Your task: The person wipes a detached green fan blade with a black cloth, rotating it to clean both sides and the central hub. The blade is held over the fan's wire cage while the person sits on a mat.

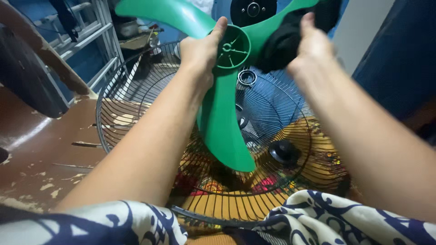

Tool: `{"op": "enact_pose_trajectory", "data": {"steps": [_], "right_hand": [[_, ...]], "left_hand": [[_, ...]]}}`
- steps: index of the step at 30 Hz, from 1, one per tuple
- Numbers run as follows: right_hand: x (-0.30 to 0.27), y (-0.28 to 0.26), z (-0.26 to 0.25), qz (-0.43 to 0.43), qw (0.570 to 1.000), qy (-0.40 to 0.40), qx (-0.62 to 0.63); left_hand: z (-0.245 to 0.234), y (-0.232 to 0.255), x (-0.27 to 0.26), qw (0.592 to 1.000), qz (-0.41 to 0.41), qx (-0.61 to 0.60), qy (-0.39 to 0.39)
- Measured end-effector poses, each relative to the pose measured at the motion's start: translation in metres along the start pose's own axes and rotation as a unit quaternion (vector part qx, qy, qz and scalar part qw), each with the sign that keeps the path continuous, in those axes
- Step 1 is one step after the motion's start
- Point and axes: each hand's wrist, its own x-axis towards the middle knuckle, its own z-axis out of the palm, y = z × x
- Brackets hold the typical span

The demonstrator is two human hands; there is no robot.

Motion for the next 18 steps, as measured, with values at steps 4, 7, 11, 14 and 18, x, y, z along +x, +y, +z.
{"op": "enact_pose_trajectory", "data": {"steps": [4,7,11,14,18], "right_hand": [[-0.043,0.070,0.018,0.034,0.982,-0.180,0.052],[-0.047,0.081,0.009,0.207,0.911,-0.316,0.164],[-0.004,0.039,-0.012,0.202,0.974,-0.073,0.078],[0.040,-0.008,-0.024,0.181,0.980,-0.014,0.075],[0.062,-0.014,-0.034,0.115,0.989,-0.081,0.048]], "left_hand": [[0.005,-0.013,0.011,0.999,0.022,-0.042,-0.010],[0.002,-0.017,0.010,0.998,0.057,-0.009,-0.039],[-0.010,-0.011,0.007,0.998,0.002,0.010,-0.069],[-0.018,-0.005,0.007,0.993,-0.021,-0.018,-0.118],[-0.026,-0.009,0.016,0.988,-0.084,0.014,-0.130]]}}
